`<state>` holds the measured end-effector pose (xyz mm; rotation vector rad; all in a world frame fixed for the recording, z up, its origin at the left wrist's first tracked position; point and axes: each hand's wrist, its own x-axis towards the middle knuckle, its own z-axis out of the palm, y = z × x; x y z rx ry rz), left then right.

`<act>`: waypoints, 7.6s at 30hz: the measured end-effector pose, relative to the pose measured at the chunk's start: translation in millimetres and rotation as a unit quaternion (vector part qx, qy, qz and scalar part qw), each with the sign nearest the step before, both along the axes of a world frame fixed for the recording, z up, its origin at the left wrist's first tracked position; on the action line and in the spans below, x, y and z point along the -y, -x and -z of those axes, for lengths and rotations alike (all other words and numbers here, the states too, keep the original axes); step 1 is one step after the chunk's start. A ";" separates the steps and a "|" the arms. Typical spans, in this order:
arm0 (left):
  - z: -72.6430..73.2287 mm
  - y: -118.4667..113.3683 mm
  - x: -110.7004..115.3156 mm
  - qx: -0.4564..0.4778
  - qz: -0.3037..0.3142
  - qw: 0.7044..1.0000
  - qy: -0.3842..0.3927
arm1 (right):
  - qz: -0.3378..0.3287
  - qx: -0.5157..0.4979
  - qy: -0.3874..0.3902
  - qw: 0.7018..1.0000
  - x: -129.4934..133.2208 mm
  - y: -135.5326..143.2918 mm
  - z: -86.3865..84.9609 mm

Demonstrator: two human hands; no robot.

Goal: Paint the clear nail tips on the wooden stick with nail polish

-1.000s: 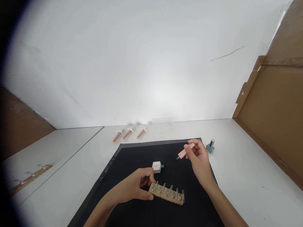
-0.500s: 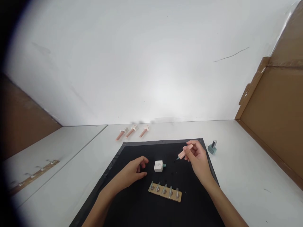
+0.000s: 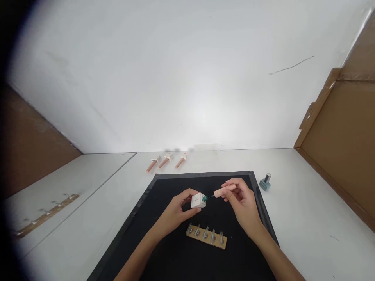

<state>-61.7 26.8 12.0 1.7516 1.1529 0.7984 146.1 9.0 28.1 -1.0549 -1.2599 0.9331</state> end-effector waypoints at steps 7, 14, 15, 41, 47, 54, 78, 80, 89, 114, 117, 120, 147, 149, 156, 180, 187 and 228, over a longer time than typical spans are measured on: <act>-6.8 -0.4 3.6 0.107 0.009 0.993 0.049 | -0.001 0.056 -0.072 0.996 7.6 5.3 -4.7; -9.4 -1.4 5.2 0.131 0.036 0.989 0.059 | -0.040 0.075 -0.087 0.993 7.2 8.5 -2.3; -9.6 -1.2 5.6 0.137 0.038 0.988 0.059 | -0.049 0.088 -0.089 0.991 7.3 8.7 -2.1; -5.7 -4.2 5.2 0.246 0.010 0.953 0.175 | -0.206 0.061 0.067 0.974 9.5 17.6 9.9; -0.2 -7.8 3.8 0.235 -0.051 0.959 0.146 | -0.044 0.250 -0.206 0.945 19.1 30.5 18.2; 4.5 -2.0 2.9 0.171 -0.037 0.979 0.105 | -0.132 0.312 -0.141 0.930 9.6 13.8 -2.8; 0.5 -2.7 6.5 0.209 0.015 0.973 0.097 | -0.237 0.111 0.063 0.963 2.9 3.5 -9.8; 0.0 -2.5 5.6 0.240 -0.009 0.965 0.102 | -0.204 0.039 0.085 0.974 2.2 3.1 -9.7; 0.3 5.6 -2.9 0.212 -0.050 0.970 0.111 | -0.115 -0.028 0.035 0.992 10.2 -4.7 -24.9; -4.0 11.3 2.6 0.340 0.046 0.936 0.075 | -0.136 0.194 -0.203 0.950 20.2 2.9 -23.1; -3.9 11.6 2.4 0.333 0.047 0.939 0.076 | -0.137 0.228 -0.215 0.940 20.2 2.9 -22.5; -4.1 12.0 2.5 0.324 0.049 0.942 0.077 | -0.144 0.250 -0.222 0.931 20.3 3.4 -23.8; -8.7 6.5 3.8 0.312 0.047 0.943 0.105 | -0.027 0.273 -0.346 0.897 26.1 20.8 -18.5; -8.1 6.4 4.1 0.317 0.046 0.941 0.107 | -0.019 0.257 -0.338 0.905 25.9 22.2 -19.3; -7.7 6.8 3.3 0.318 0.014 0.944 0.092 | 0.004 0.270 -0.360 0.893 26.4 24.1 -13.1; -11.2 7.5 1.6 0.269 0.002 0.958 0.097 | -0.140 0.341 -0.250 0.895 17.2 -5.7 -35.2; -10.2 4.6 3.0 0.270 0.003 0.958 0.101 | -0.147 0.354 -0.260 0.887 18.1 -2.0 -35.3; -2.4 10.5 -6.1 0.059 -0.068 0.991 0.100 | -0.069 0.016 -0.056 0.996 20.4 -8.1 -31.0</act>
